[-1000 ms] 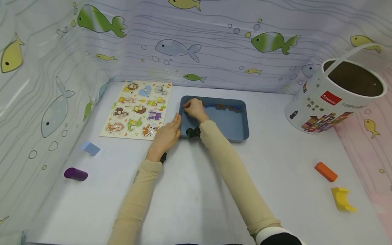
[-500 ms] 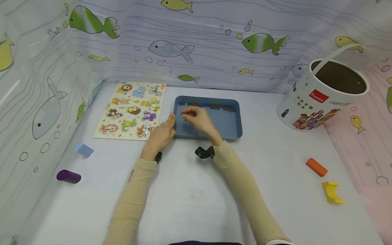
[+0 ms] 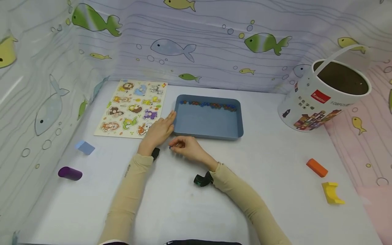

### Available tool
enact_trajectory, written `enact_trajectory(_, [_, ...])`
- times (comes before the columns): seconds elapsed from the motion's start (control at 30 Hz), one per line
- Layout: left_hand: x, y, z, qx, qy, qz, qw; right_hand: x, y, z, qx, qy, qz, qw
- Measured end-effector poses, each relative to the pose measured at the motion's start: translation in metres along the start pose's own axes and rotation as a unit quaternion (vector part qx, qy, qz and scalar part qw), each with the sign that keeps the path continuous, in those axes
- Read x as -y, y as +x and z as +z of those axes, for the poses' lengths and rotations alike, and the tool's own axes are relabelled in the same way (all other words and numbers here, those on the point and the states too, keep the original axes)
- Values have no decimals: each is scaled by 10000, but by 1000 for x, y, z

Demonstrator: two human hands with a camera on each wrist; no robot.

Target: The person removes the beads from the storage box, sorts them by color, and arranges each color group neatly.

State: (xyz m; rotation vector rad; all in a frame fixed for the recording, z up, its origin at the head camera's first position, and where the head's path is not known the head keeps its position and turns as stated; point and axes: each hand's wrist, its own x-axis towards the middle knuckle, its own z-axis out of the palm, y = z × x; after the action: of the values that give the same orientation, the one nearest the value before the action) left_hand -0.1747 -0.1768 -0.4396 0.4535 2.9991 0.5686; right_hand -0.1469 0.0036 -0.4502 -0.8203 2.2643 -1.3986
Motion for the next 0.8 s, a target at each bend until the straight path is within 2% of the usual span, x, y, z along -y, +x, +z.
enact_trajectory(0.2, [2,1,0,-66,281,118,9995,-8,1,20,89,-824,-434,9956])
enact_trajectory(0.4, [-1,3,-2,-199,446,74,9988,-5,1,21,167,-1346,-685,9884])
enact_trajectory(0.47, [-2,3,-2,-194,432,14,9989,-3,2,17,266,-1251,-658,9896])
enact_trajectory(0.6, [-5,0,0,-253,418,9,9988,4,6,-4,372,-619,-270,9970])
enact_trajectory(0.8, [-6,0,1,-121,370,-91,9992,14,21,-53,-89,231,73,9997])
